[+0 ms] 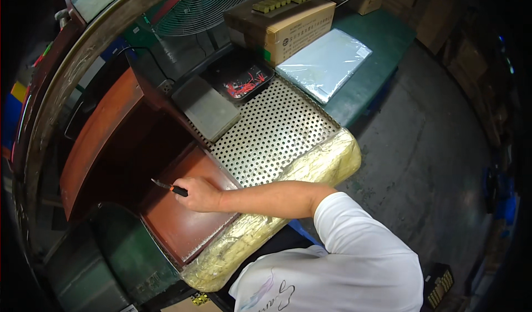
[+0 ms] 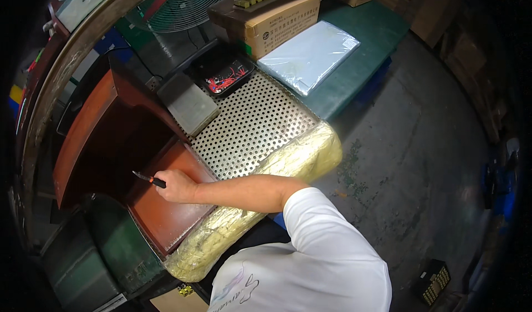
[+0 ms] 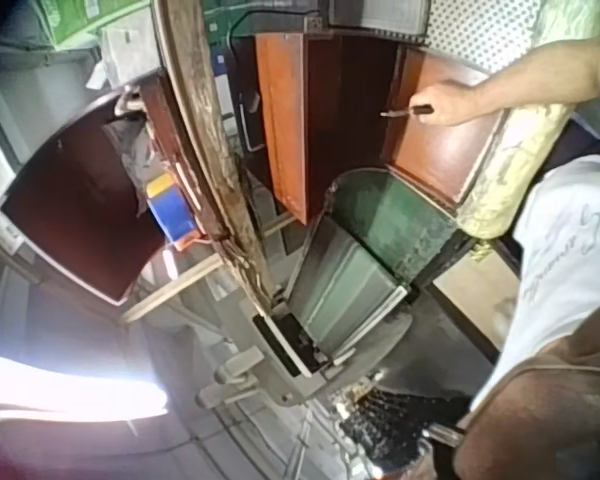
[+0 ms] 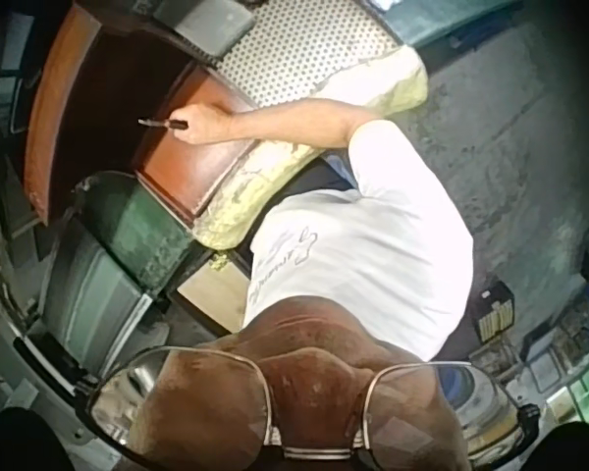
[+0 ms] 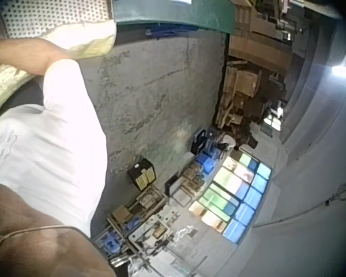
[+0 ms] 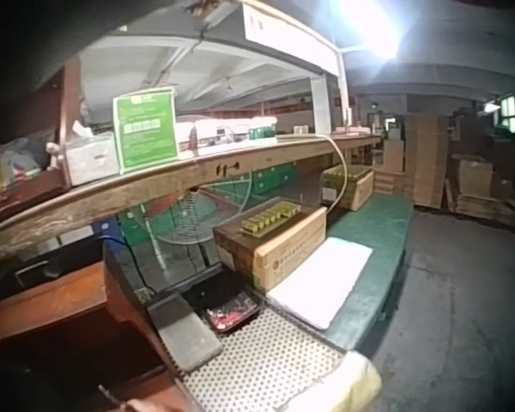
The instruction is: Using hand cutters to separate individual electronic units from a large PCB panel.
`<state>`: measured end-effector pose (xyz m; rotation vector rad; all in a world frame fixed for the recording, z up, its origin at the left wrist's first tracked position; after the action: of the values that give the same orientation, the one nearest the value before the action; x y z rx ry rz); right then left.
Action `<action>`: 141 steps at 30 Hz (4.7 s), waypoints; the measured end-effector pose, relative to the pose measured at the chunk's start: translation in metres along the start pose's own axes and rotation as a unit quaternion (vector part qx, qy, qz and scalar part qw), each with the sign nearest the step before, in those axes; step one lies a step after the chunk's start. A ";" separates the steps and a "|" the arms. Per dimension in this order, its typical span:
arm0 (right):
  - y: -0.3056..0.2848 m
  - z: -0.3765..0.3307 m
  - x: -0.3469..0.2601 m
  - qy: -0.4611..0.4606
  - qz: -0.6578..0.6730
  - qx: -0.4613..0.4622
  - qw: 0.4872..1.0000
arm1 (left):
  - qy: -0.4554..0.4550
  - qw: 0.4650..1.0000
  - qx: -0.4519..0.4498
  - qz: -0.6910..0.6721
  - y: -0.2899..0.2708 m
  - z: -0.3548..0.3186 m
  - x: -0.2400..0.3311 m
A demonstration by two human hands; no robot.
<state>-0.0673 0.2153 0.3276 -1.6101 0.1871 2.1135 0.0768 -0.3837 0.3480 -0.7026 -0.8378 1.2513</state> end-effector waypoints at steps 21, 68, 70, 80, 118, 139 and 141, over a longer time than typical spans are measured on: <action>0.001 0.012 0.037 0.220 0.319 0.030 0.921 | 0.248 0.831 0.012 -0.499 0.112 0.212 0.390; -0.072 0.050 0.001 -0.001 -0.070 0.116 0.991 | 0.221 0.941 -0.158 -0.203 0.218 0.210 0.388; -0.071 0.049 0.000 0.008 -0.070 0.113 0.991 | 0.226 0.939 -0.155 -0.206 0.218 0.210 0.388; -0.069 0.050 0.001 0.011 -0.076 0.125 0.989 | 0.216 0.943 -0.156 -0.198 0.213 0.218 0.388; -0.064 0.052 0.002 0.004 -0.102 0.071 0.992 | -0.354 0.383 -0.289 -0.803 0.236 0.214 0.374; -0.063 0.051 0.006 -0.002 -0.097 0.074 0.992 | -0.332 0.359 -0.340 -0.803 0.255 0.213 0.362; -0.063 0.052 0.006 -0.002 -0.095 0.073 0.993 | -0.325 0.371 -0.343 -0.799 0.256 0.212 0.360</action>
<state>-0.0858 0.2920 0.3488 -1.4776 0.1763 1.9125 -0.1981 0.0196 0.3020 0.3212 -1.9578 -0.8819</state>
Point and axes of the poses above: each hand's wrist, its own z-axis towards the middle knuckle, its own y-axis out of the palm, x = y × z, the point moved 5 cm from there along z, towards the middle knuckle, and after that the axes turned 3 degrees about -x, right-handed, at the moved point
